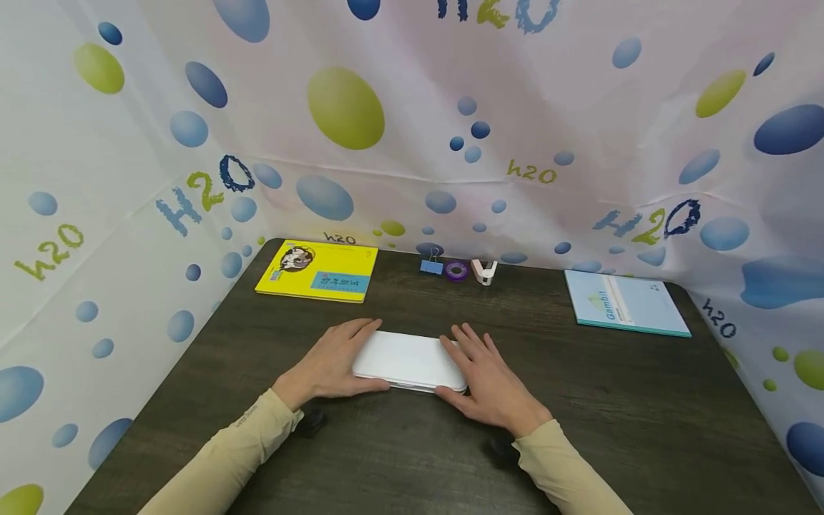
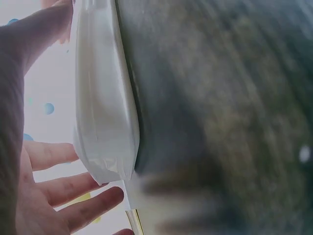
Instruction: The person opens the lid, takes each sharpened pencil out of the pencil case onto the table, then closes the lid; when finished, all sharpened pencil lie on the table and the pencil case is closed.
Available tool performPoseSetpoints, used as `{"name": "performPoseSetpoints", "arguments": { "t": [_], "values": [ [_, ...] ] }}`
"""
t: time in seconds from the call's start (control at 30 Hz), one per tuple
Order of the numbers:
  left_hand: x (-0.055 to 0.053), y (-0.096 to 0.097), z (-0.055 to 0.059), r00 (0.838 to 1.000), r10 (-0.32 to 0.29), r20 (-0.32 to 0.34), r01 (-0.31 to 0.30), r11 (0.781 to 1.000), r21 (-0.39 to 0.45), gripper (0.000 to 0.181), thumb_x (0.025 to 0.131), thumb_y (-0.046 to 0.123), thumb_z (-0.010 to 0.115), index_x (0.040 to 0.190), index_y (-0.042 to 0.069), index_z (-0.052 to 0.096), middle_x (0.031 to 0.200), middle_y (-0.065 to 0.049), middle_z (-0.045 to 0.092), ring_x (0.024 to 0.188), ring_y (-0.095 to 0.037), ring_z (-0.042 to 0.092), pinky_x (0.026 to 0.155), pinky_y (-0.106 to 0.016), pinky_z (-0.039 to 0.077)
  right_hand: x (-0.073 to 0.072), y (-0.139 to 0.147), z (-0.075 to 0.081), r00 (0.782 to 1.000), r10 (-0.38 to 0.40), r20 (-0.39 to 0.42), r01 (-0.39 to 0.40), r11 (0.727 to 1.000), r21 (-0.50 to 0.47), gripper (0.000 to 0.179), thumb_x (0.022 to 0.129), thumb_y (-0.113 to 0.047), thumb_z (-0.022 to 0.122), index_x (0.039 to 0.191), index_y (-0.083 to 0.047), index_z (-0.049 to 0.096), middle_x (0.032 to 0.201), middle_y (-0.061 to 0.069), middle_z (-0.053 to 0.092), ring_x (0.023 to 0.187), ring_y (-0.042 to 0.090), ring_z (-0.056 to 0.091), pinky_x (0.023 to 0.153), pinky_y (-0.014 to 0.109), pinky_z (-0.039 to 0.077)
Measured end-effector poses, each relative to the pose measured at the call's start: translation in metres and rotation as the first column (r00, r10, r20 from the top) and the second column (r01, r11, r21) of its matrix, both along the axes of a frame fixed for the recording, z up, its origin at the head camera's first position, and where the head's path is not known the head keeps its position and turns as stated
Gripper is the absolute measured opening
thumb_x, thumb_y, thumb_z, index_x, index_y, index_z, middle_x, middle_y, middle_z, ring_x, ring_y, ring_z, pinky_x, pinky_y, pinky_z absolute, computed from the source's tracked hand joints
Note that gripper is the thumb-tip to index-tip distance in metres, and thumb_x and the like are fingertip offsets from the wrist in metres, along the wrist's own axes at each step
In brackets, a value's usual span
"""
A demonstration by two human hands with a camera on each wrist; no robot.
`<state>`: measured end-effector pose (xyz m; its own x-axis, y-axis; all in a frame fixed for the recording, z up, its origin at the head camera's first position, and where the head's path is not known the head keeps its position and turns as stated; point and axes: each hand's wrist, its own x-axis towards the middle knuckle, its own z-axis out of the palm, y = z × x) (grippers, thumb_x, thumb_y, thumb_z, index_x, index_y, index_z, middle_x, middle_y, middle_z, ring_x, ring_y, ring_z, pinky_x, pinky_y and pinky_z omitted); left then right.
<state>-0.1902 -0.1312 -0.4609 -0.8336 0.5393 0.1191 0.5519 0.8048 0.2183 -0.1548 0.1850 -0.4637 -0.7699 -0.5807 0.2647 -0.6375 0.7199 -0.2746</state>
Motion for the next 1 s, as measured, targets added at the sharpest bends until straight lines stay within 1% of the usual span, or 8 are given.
{"name": "performPoseSetpoints", "arguments": {
  "t": [0.13,0.3,0.43,0.57,0.7,0.83,1.0],
  "values": [
    [-0.001,-0.001,0.001,1.0,0.005,0.005,-0.005,1.0,0.003,0.11,0.073,0.083,0.061,0.152,0.01,0.04,0.148,-0.011,0.046,0.131,-0.029,0.046,0.099,-0.049,0.039,-0.002,-0.008,-0.003,1.0,0.006,0.009,-0.006,1.0,0.007,0.079,0.094,-0.056,0.061,0.154,-0.01,0.038,0.158,0.02,0.032,0.146,0.038,0.028,0.112,0.063,0.025],
    [-0.003,-0.003,-0.001,0.999,0.02,0.048,-0.02,1.0,0.015,0.11,0.07,0.078,0.069,0.151,0.009,0.042,0.143,-0.009,0.05,0.126,-0.027,0.047,0.098,-0.048,0.04,-0.003,-0.013,-0.005,0.999,0.017,0.029,-0.018,1.0,0.016,0.081,0.094,-0.059,0.059,0.156,-0.012,0.035,0.16,0.019,0.028,0.146,0.037,0.029,0.114,0.06,0.026],
    [-0.005,-0.006,-0.003,0.996,0.021,0.086,-0.026,0.998,0.057,0.107,0.068,0.071,0.078,0.148,0.008,0.045,0.139,-0.008,0.053,0.123,-0.026,0.048,0.099,-0.047,0.04,-0.005,-0.016,-0.007,0.999,0.036,0.037,-0.037,0.999,0.021,0.08,0.094,-0.059,0.059,0.156,-0.012,0.036,0.159,0.02,0.028,0.145,0.038,0.03,0.113,0.059,0.028],
    [-0.006,-0.008,-0.003,0.995,0.01,0.095,-0.021,0.994,0.112,0.102,0.067,0.062,0.084,0.146,0.007,0.048,0.136,-0.008,0.056,0.122,-0.026,0.049,0.098,-0.047,0.04,-0.007,-0.016,-0.008,0.998,0.054,0.023,-0.055,0.998,0.016,0.078,0.094,-0.055,0.062,0.154,-0.012,0.038,0.158,0.022,0.03,0.145,0.039,0.03,0.112,0.057,0.032],
    [-0.007,-0.01,-0.004,0.995,0.0,0.096,-0.014,0.989,0.145,0.098,0.069,0.058,0.085,0.145,0.008,0.05,0.137,-0.007,0.056,0.123,-0.025,0.05,0.097,-0.046,0.04,-0.008,-0.016,-0.009,0.998,0.066,0.005,-0.066,0.997,0.028,0.076,0.094,-0.053,0.064,0.153,-0.012,0.041,0.157,0.023,0.031,0.145,0.038,0.029,0.109,0.055,0.037],
    [-0.009,-0.012,-0.006,0.995,-0.02,0.1,0.003,0.985,0.172,0.096,0.07,0.057,0.086,0.145,0.008,0.05,0.14,-0.006,0.055,0.124,-0.025,0.049,0.096,-0.045,0.039,-0.01,-0.016,-0.01,0.997,0.072,-0.001,-0.072,0.996,0.045,0.075,0.094,-0.053,0.064,0.153,-0.013,0.041,0.157,0.023,0.032,0.144,0.038,0.031,0.108,0.055,0.038],
    [-0.01,-0.013,-0.008,0.994,-0.038,0.098,0.021,0.984,0.175,0.095,0.071,0.057,0.085,0.144,0.007,0.05,0.14,-0.005,0.055,0.125,-0.024,0.049,0.094,-0.044,0.038,-0.012,-0.015,-0.012,0.995,0.092,-0.03,-0.089,0.994,0.069,0.075,0.094,-0.052,0.064,0.153,-0.013,0.041,0.154,0.023,0.036,0.141,0.038,0.036,0.106,0.055,0.039]
  ]
}}
